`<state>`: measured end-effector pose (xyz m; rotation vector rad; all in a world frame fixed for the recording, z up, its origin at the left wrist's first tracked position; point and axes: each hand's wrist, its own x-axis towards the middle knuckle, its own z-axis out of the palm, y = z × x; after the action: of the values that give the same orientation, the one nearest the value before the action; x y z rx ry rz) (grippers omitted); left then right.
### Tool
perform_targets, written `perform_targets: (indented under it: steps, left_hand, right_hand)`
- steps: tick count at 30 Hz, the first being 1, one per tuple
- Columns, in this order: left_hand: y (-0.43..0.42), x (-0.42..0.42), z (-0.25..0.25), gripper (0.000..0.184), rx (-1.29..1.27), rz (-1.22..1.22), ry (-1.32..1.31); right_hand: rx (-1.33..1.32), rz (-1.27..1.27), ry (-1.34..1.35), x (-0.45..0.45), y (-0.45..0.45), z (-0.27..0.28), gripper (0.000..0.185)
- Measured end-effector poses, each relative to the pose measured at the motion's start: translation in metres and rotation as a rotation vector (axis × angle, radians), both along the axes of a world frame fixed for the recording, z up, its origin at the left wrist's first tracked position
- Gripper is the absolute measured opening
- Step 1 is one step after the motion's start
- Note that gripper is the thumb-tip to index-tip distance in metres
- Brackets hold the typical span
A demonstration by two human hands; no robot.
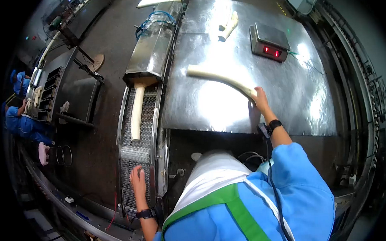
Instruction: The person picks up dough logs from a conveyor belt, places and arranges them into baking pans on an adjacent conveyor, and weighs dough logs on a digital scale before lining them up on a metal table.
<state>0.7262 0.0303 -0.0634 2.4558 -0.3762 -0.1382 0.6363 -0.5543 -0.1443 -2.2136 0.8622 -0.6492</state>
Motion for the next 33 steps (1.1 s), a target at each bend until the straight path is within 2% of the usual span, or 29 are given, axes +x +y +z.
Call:
perform_targets:
  steps: [1, 2, 3, 6, 9, 10, 13, 20, 27, 29, 30, 33]
  left_hand:
    - [-0.005, 0.004, 0.003, 0.025, -0.002, -0.010, -0.035]
    - [-0.004, 0.011, 0.000, 0.033, 0.027, -0.005, 0.019]
    - [-0.006, 0.019, -0.009, 0.033, 0.023, -0.001, 0.014]
    - [-0.018, 0.044, -0.026, 0.047, 0.195, 0.156, -0.144]
    - [-0.028, 0.061, -0.015, 0.053, 0.294, 0.182, -0.158]
    - [-0.021, 0.062, -0.020, 0.053, 0.278, 0.196, -0.162]
    - [-0.041, 0.089, -0.028, 0.055, 0.370, 0.132, -0.193]
    - [-0.039, 0.086, -0.025, 0.061, 0.386, 0.205, -0.134]
    - [-0.009, 0.069, -0.023, 0.063, 0.392, 0.115, -0.152]
    - [-0.007, 0.066, -0.022, 0.064, 0.502, 0.158, -0.136]
    - [-0.003, 0.069, -0.027, 0.064, 0.462, 0.196, -0.067]
    - [-0.004, 0.075, -0.036, 0.060, 0.391, 0.233, -0.013]
  right_hand:
    - [0.104, -0.020, -0.085, 0.001, 0.002, -0.001, 0.035]
    - [0.267, -0.005, -0.023, -0.002, 0.006, 0.008, 0.046]
    - [0.263, 0.000, -0.027, -0.001, 0.008, 0.008, 0.046]
    - [0.144, 0.069, -0.071, -0.011, 0.022, 0.002, 0.066]
    - [0.176, 0.064, -0.070, -0.043, 0.063, -0.002, 0.067]
    - [0.160, 0.078, -0.077, -0.055, 0.080, -0.006, 0.067]
    - [-0.063, 0.225, 0.173, -0.068, 0.080, -0.012, 0.062]
    - [0.019, 0.247, 0.221, -0.067, 0.077, 0.001, 0.061]
    - [-0.014, 0.265, 0.255, -0.064, 0.070, 0.015, 0.053]
    - [0.017, 0.321, 0.257, -0.064, 0.070, 0.022, 0.051]
    - [-0.077, 0.334, 0.223, -0.063, 0.068, 0.017, 0.049]
    - [-0.003, 0.454, 0.270, -0.051, 0.043, 0.014, 0.049]
